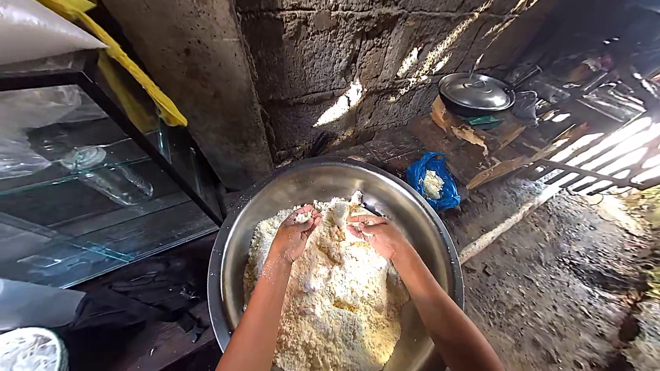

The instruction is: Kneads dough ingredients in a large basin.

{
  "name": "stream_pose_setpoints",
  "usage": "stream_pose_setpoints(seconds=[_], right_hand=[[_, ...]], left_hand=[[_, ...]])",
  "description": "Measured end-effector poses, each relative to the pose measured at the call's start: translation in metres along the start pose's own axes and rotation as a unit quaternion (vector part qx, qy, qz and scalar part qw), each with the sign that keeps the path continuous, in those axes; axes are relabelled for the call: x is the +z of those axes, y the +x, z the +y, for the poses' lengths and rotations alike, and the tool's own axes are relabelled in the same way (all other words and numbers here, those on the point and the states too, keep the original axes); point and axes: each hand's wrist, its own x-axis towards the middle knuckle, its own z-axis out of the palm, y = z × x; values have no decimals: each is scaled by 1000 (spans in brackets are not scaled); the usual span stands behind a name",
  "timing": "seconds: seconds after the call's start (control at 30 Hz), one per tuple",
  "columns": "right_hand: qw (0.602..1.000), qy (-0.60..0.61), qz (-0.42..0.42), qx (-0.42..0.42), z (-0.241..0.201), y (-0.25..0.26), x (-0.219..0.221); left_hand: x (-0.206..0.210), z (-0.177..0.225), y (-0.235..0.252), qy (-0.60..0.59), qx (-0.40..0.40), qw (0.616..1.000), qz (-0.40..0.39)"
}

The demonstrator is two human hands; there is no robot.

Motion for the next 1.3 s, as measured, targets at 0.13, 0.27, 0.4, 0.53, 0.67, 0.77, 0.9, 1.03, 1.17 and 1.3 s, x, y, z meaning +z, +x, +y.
stream_pose_setpoints(seconds=[0.13,0.27,0.4,0.53,0.67,0.77,0.9,1.03,1.17,1.3], right_hand=[[994,-103,3,-38,4,-5,10],[990,-110,76,-39,6,-3,32],[971,-232,31,-45,13,11,37],[834,-541,-104,-35,29,22,33],[781,-618,-86,-5,27,16,48],[820,-568,-63,-34,23,14,45],[859,-505,-12,-87,16,14,32],[842,-529,3,-106,4,10,20],[811,-581,-47,-57,-2,6,21],[798,-583,-108,-107,42,27,40]], left_hand=[[1,-3,0,42,50,998,8],[0,-2,0,106,81,991,-1],[2,1,-2,136,89,987,-10],[3,2,-5,124,90,988,-9],[4,3,-5,259,102,960,25],[-7,8,-9,510,85,855,-32],[0,12,-27,712,-6,691,-125],[8,-22,-57,800,-30,580,-152],[-6,-48,-78,843,38,531,-79],[-22,-52,-77,793,108,598,-40]])
